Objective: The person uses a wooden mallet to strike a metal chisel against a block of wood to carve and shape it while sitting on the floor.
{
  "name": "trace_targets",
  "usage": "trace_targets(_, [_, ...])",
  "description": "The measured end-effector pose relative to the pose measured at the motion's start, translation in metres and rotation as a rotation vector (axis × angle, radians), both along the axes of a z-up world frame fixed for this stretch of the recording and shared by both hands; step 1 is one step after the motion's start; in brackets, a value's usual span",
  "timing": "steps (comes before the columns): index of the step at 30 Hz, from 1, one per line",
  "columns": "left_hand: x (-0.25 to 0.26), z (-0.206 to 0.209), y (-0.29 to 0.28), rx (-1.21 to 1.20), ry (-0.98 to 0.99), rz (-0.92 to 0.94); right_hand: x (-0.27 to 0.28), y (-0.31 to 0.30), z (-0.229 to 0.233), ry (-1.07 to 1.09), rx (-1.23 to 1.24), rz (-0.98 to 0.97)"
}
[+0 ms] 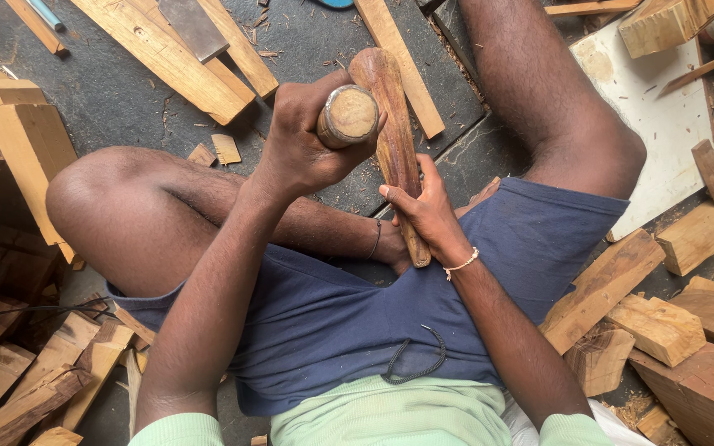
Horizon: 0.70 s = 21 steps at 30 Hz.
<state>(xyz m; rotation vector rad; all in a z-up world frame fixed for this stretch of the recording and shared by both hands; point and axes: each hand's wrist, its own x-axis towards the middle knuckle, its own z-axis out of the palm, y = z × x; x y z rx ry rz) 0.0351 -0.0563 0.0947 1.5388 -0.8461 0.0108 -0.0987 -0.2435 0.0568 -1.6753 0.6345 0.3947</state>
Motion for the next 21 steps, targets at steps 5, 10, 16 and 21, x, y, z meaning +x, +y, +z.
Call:
trace_targets(5, [-0.0004,0.0000,0.0004,-0.027,-0.043,-0.015,-0.0013,-0.0002,0.0004,-0.022,0.028,-0.010])
trace_targets(10, [0.0012,-0.0028,0.0008,0.031,0.035,0.001,-0.0015,-0.0005,0.0000,-0.043,0.034,-0.007])
trace_targets(16, [0.0004,-0.0023,0.0001,-0.016,0.001,-0.023,-0.0008,-0.0004,0.0011,-0.023,0.021,-0.006])
trace_targets(21, [0.0013,-0.0010,-0.0001,-0.037,-0.010,-0.026,-0.0013,0.0002,0.0021,-0.028,0.036,-0.017])
